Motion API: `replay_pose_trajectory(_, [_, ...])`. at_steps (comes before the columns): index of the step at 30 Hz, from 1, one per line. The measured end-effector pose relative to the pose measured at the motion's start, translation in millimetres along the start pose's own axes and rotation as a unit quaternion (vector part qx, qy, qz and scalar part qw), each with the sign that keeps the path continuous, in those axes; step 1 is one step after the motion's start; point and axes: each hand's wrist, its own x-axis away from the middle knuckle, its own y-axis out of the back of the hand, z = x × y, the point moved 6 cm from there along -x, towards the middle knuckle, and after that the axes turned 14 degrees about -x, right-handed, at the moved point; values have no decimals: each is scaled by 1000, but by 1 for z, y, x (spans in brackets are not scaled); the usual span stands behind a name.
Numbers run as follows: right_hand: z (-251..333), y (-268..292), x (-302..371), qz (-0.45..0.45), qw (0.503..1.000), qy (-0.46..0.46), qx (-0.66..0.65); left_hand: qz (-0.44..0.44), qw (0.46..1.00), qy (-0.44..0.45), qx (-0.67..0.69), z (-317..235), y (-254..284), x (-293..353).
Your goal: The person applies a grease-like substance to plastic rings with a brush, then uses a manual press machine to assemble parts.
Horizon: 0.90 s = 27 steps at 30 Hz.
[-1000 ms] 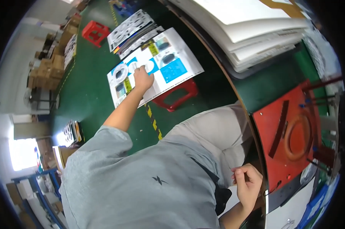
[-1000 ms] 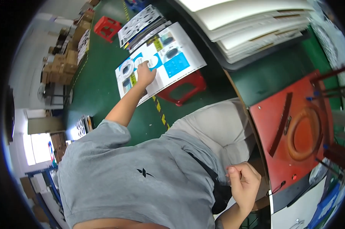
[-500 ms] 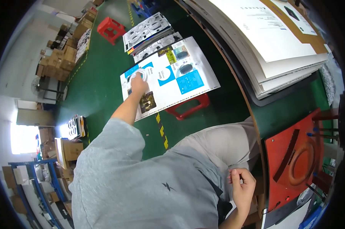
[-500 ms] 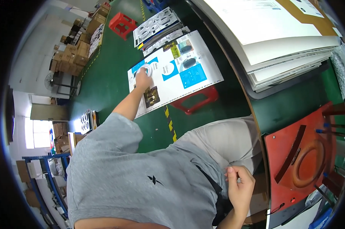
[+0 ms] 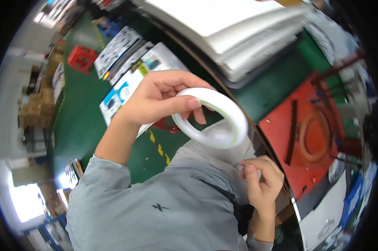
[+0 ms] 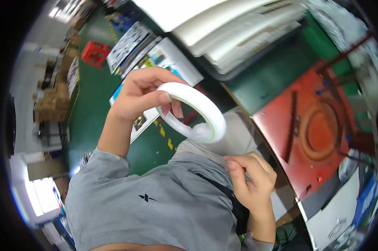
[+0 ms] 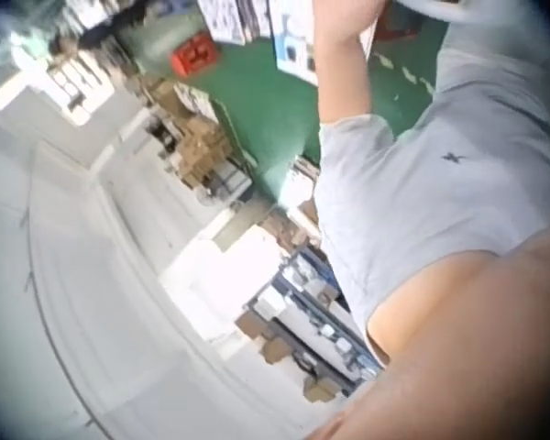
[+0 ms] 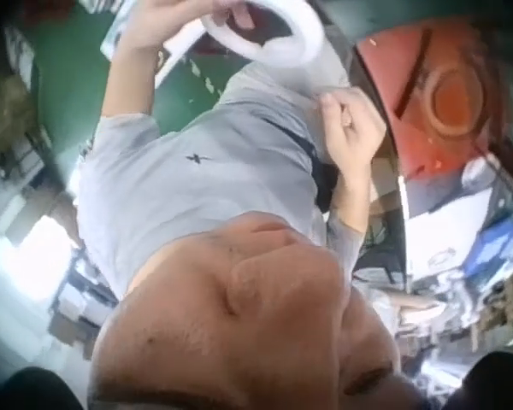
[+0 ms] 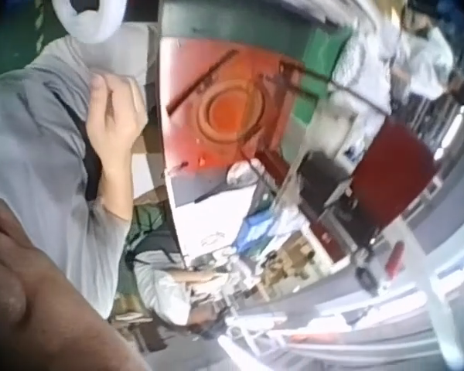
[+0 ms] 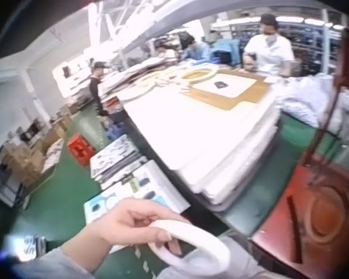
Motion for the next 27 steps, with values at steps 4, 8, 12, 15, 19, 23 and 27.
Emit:
replay_pose_trajectory(4, [31, 45, 27, -177, 977, 116, 11, -28, 980, -191, -47, -46, -72, -37])
replay_pose_trajectory(8, [38, 74, 57, -299, 942, 143, 52, -39, 855, -446, -263, -55, -169, -70])
replay_pose_trajectory(12, [43, 87, 61, -321, 926, 132, 146, 26, 840, -435, -324, -22, -223, -95])
replay_pose_trajectory(15, [44, 93, 55, -316, 917, 128, 207, 68, 832, -430, -344, -21, -234, -109])
replay_pose_trajectory(19, [43, 93, 30, -317, 888, 118, 312, 106, 855, -421, -285, -17, -226, -108])
replay_pose_trajectory(23, [28, 89, 16, -263, 871, 68, 409, 68, 823, -447, -344, -43, -187, -93])
replay_pose_trajectory(27, [8, 71, 17, -140, 846, -34, 514, -39, 782, -523, -336, -126, -106, -62])
